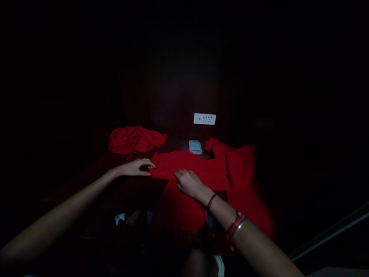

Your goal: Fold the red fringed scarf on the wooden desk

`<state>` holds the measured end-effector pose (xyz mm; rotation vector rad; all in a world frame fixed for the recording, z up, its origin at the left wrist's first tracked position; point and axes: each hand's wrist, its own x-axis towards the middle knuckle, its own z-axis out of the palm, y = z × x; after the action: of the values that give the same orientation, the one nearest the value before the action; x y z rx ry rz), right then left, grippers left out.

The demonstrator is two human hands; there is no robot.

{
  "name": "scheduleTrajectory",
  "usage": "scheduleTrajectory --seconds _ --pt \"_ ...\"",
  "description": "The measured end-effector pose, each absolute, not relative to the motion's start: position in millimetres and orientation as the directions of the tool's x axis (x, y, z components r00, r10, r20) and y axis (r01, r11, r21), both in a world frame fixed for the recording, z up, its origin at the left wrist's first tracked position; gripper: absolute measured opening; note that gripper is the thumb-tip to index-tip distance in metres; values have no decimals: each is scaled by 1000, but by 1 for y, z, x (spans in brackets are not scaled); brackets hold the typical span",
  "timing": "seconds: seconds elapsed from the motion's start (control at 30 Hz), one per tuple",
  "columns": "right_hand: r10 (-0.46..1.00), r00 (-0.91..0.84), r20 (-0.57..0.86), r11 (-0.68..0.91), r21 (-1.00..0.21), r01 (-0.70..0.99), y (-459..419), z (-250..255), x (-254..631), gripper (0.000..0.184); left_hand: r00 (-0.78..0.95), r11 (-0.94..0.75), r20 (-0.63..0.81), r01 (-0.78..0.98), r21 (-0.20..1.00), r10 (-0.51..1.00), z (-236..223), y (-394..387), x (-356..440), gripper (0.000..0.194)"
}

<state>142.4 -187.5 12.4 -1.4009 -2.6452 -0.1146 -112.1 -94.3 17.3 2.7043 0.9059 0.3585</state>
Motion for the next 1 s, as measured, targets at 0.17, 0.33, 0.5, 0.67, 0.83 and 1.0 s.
scheduleTrajectory --seconds 0.17,0.33,0.5,0.67,0.83,1.0 --pt "822 -537 191 510 174 843 -179 11 136 23 769 -781 155 587 214 621 6 -106 -102 12" --pt "765 -540 351 462 285 840 -182 25 138 22 688 -731 258 667 143 678 3 -111 -92 11" --pt "737 -593 326 505 318 802 -186 24 141 25 301 -394 437 909 138 848 -9 -133 -78 24" --pt "701 -707 98 694 136 707 -188 18 155 23 603 -615 139 735 284 785 0 -142 -84 28" --pt "804 -567 180 586 -77 806 -180 28 187 29 565 -679 378 643 355 733 20 -112 -94 32" --pt "886 258 386 -275 -10 961 -168 36 242 55 570 -671 386 710 213 725 -2 -83 -77 44"
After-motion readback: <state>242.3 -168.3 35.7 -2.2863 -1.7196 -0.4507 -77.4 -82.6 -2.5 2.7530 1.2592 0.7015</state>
